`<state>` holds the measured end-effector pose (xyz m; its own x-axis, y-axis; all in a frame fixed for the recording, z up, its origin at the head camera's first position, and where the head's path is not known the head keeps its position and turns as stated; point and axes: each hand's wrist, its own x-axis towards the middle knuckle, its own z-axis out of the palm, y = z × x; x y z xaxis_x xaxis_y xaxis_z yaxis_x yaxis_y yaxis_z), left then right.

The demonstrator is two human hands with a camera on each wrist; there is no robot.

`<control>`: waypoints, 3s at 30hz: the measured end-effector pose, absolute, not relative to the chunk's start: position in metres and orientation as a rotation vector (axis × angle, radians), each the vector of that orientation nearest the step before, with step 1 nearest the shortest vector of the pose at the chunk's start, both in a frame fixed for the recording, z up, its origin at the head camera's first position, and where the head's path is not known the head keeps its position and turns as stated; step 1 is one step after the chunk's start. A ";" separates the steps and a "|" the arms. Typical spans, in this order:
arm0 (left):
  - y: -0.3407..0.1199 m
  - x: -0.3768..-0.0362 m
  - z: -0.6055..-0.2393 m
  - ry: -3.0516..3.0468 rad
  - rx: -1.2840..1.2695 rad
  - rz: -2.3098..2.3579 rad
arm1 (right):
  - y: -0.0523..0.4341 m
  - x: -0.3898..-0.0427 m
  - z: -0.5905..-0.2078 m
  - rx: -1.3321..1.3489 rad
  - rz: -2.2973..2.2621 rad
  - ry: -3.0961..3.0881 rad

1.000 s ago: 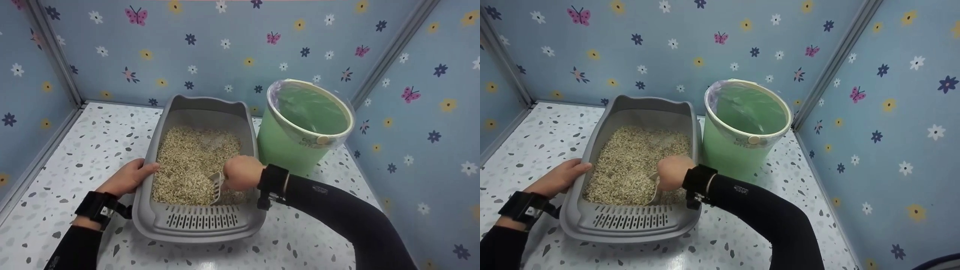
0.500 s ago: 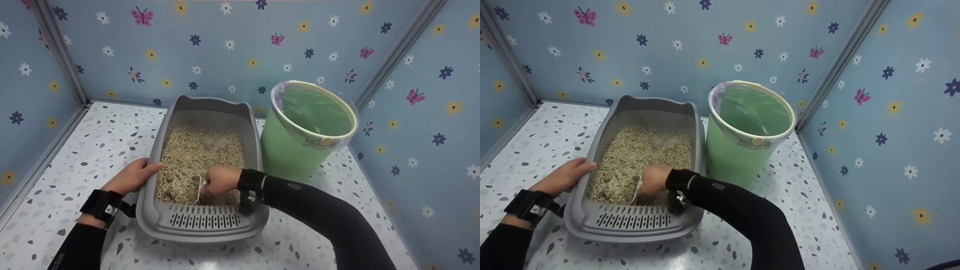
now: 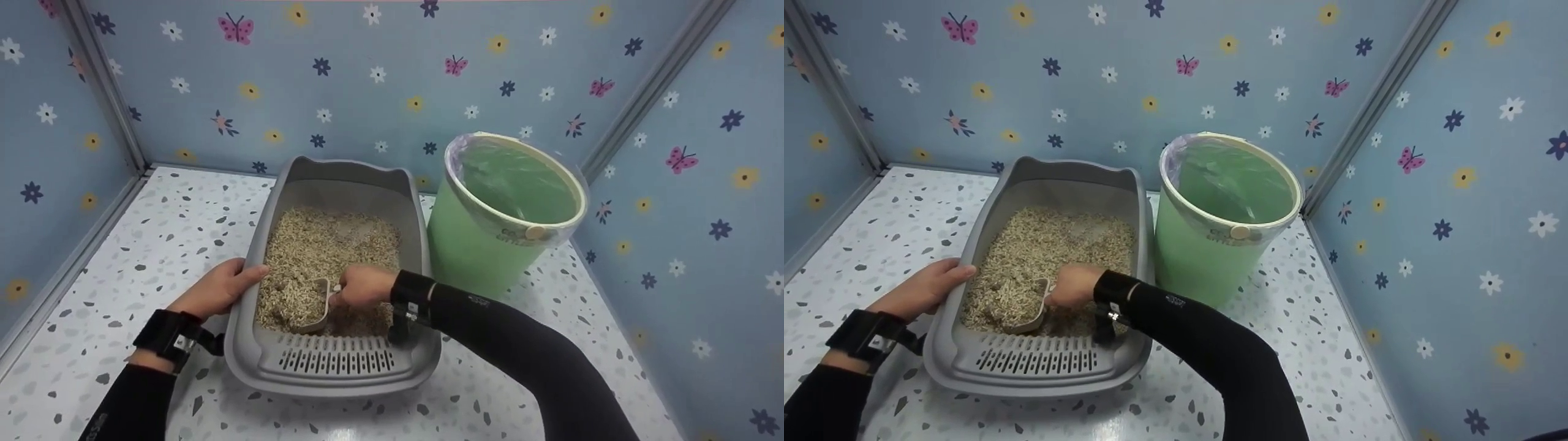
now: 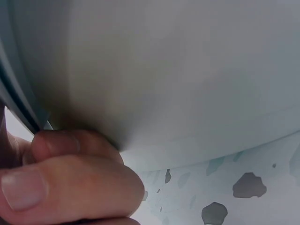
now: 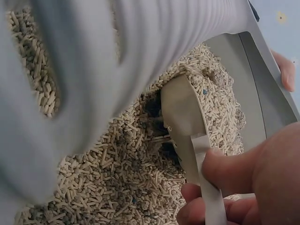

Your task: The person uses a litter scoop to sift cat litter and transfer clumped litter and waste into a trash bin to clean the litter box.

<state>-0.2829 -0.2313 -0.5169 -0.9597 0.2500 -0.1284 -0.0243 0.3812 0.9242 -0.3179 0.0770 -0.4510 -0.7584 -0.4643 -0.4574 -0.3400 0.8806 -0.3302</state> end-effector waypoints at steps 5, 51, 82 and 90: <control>-0.230 -0.283 -0.513 2.377 0.195 1.616 | 0.078 -0.319 -0.451 -0.671 -0.349 2.438; -0.231 -0.281 -0.517 2.346 0.196 1.641 | 0.070 -0.344 -0.466 -0.732 -0.295 2.660; -0.230 -0.282 -0.516 2.371 0.210 1.621 | 0.061 -0.342 -0.475 -0.709 -0.331 2.650; -0.231 -0.281 -0.516 2.360 0.219 1.629 | 0.064 -0.343 -0.473 -0.667 -0.470 2.556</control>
